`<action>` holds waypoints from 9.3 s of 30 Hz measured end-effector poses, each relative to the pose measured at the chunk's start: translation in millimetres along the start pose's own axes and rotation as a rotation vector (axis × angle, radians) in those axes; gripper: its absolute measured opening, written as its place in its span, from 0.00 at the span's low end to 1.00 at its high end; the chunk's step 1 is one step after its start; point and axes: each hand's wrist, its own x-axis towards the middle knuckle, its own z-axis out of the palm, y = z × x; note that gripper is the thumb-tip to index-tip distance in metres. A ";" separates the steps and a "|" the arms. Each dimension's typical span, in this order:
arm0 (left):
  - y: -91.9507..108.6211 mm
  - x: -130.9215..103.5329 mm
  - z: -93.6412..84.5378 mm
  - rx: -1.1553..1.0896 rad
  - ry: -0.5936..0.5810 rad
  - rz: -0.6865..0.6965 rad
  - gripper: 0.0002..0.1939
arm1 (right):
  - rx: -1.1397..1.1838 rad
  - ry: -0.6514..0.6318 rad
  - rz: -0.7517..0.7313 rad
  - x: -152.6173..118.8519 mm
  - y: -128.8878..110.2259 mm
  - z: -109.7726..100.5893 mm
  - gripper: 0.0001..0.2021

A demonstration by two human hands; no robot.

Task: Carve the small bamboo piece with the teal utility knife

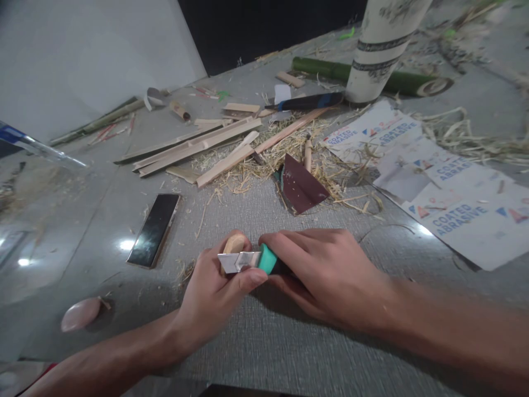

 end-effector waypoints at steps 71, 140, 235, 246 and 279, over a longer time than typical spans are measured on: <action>1.5 1.5 0.2 -0.069 0.022 -0.031 0.26 | 0.101 -0.037 0.027 0.6 0.6 1.7 0.13; -7.4 2.5 -2.3 -0.017 -0.033 0.027 0.24 | 0.065 -0.011 -0.007 1.8 7.0 1.8 0.12; -4.0 9.8 -11.3 -0.159 -0.130 -0.093 0.23 | 0.151 -0.129 0.018 6.3 22.5 -1.3 0.09; -5.0 10.3 -12.3 -0.157 -0.136 -0.100 0.23 | 0.088 -0.124 -0.009 4.4 23.9 -2.3 0.11; -1.3 12.8 -15.2 -0.111 -0.151 -0.109 0.18 | -0.013 -0.107 -0.051 5.5 29.0 -1.2 0.12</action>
